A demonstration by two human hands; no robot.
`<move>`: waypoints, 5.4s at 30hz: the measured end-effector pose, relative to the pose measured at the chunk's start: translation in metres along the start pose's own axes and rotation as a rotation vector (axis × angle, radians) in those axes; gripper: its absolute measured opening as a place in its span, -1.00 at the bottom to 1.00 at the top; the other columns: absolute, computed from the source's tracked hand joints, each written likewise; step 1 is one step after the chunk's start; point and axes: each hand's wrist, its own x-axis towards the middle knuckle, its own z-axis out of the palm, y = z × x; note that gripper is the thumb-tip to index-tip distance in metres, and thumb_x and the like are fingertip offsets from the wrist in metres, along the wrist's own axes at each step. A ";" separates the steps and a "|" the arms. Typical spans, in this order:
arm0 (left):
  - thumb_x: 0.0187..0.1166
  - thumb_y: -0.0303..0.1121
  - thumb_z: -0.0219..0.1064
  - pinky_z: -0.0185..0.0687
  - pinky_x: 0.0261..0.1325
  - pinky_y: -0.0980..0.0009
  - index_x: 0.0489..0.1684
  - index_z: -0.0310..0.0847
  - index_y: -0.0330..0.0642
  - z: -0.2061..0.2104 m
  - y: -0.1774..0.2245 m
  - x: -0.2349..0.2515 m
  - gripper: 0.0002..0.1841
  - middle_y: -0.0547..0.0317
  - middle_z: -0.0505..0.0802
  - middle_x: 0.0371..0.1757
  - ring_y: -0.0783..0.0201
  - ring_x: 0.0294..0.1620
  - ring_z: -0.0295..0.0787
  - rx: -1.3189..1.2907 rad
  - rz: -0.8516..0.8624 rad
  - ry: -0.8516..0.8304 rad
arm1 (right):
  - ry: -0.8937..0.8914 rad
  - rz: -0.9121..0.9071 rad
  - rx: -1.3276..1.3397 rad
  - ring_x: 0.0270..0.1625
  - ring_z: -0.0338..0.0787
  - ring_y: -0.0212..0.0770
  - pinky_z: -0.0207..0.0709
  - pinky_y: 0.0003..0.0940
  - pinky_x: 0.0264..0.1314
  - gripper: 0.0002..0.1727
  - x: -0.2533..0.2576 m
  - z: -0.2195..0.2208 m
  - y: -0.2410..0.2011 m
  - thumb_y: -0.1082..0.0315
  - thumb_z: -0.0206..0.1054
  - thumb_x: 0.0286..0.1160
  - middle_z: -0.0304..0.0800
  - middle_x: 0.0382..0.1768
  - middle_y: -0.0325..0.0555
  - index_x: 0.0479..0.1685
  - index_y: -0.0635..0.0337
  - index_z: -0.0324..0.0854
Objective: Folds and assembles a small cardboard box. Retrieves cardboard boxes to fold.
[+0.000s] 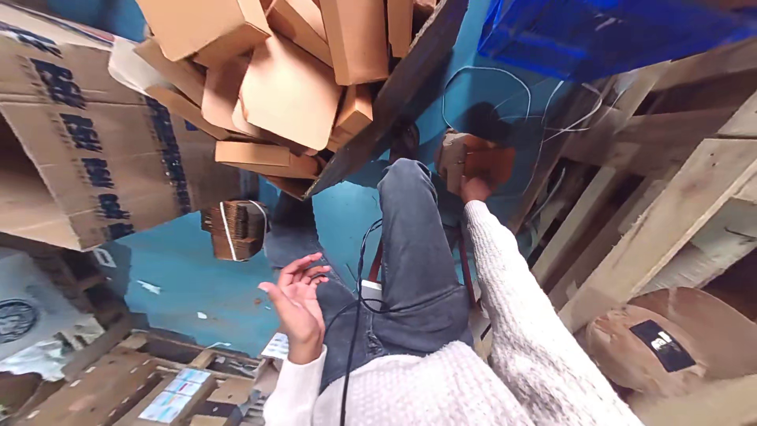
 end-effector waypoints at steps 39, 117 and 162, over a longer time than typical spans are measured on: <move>0.20 0.24 0.53 -0.36 0.86 -0.16 0.82 0.17 0.28 -0.160 0.068 -0.142 0.02 -0.30 0.08 0.87 -0.21 0.91 -0.20 0.940 1.399 -0.265 | -0.399 -1.366 0.138 -0.08 0.67 -0.83 0.58 -0.77 0.09 -0.74 -0.539 -0.108 -0.030 0.32 0.29 0.52 0.76 -0.17 -0.50 0.12 0.16 0.64; 0.77 -0.45 0.08 0.78 0.20 0.35 0.40 0.53 -0.34 -0.127 0.038 -0.172 -0.67 0.15 0.86 0.04 0.35 0.05 0.83 -0.678 0.246 -0.227 | -0.563 -1.283 0.758 0.15 0.81 -0.44 0.73 -0.43 0.24 -0.66 -0.522 -0.100 -0.041 0.31 0.19 0.71 0.80 0.14 -0.37 0.39 0.04 0.51; 0.72 0.03 -0.07 0.53 0.21 0.39 -0.20 0.65 -0.12 -0.108 -0.008 -0.195 -0.53 0.23 0.70 -0.02 0.34 0.12 0.60 -0.800 0.712 -0.091 | -0.411 -1.697 0.886 0.21 0.72 -0.31 0.55 -0.35 0.31 -0.67 -0.506 -0.046 -0.028 0.24 0.07 0.60 0.81 0.02 -0.34 -0.34 -0.08 0.78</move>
